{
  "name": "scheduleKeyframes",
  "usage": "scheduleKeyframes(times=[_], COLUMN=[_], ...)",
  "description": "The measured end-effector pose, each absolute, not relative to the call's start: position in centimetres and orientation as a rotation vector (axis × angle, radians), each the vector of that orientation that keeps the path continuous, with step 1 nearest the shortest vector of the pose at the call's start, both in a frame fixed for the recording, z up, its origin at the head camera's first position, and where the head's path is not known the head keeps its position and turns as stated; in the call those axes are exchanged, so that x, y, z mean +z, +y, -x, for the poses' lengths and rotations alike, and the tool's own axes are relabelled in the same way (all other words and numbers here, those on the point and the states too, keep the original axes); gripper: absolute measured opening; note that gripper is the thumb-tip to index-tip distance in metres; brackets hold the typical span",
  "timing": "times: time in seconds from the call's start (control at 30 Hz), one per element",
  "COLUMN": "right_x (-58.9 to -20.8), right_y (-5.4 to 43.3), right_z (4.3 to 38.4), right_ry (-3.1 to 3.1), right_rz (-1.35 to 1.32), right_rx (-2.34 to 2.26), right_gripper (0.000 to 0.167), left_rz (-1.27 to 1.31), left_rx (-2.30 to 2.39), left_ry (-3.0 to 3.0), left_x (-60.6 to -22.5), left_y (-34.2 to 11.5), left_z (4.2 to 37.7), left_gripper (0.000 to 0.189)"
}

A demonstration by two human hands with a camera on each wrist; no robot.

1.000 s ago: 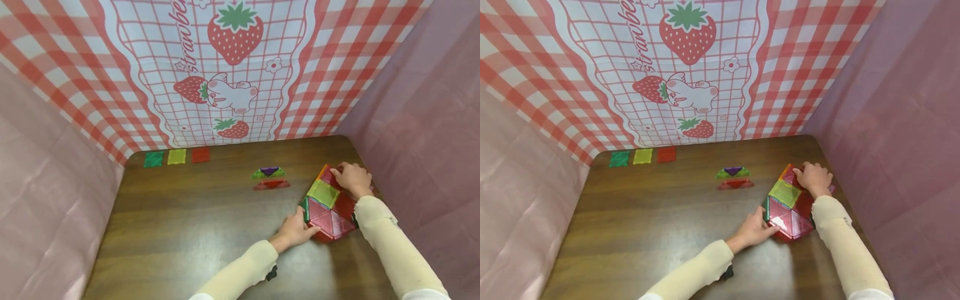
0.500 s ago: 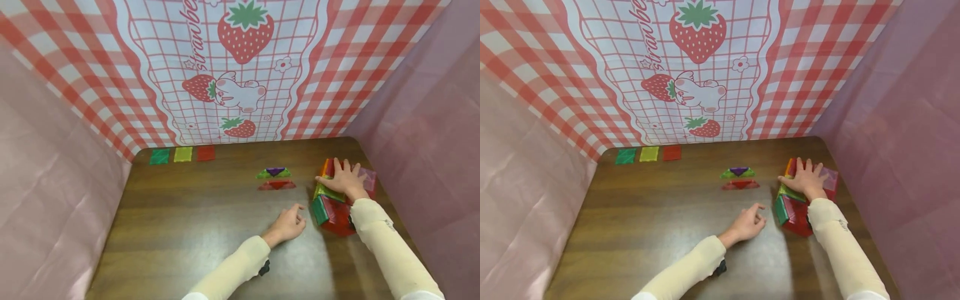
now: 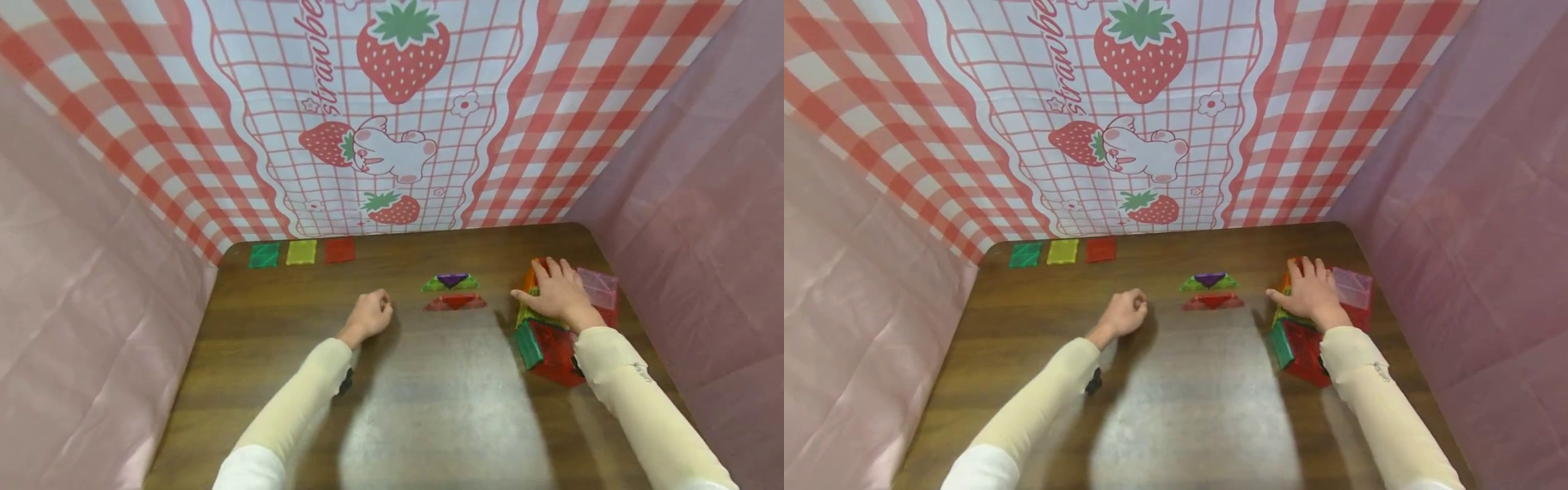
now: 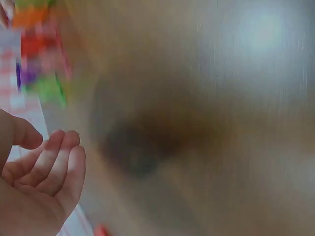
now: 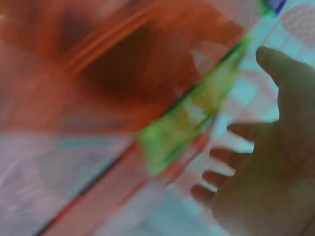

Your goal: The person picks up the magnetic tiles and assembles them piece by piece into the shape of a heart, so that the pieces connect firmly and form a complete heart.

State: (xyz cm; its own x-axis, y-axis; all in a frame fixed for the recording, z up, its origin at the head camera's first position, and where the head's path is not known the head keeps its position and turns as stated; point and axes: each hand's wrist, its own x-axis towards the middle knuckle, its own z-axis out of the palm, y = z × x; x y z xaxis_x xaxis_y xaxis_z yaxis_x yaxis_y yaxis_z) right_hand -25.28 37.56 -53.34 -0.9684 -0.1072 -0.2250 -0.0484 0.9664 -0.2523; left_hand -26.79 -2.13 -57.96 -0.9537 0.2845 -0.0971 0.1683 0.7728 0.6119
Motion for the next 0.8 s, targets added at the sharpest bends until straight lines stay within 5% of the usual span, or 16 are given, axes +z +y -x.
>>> scheduleKeyframes(times=[0.4, 0.8], right_x=[-52.4, -57.8], right_y=[27.3, 24.7], right_z=[24.5, 23.8], right_ry=[3.056, 3.261], right_rz=[0.676, 0.574], right_rx=[-0.142, -0.063], right_gripper=[0.039, 0.012], left_rz=[-0.215, -0.321], left_rx=[0.294, 0.006], left_ry=[2.918, 2.809], left_x=[-54.3, -58.0], left_y=[-8.2, -9.3], left_z=[36.2, 36.5], left_gripper=[0.041, 0.066])
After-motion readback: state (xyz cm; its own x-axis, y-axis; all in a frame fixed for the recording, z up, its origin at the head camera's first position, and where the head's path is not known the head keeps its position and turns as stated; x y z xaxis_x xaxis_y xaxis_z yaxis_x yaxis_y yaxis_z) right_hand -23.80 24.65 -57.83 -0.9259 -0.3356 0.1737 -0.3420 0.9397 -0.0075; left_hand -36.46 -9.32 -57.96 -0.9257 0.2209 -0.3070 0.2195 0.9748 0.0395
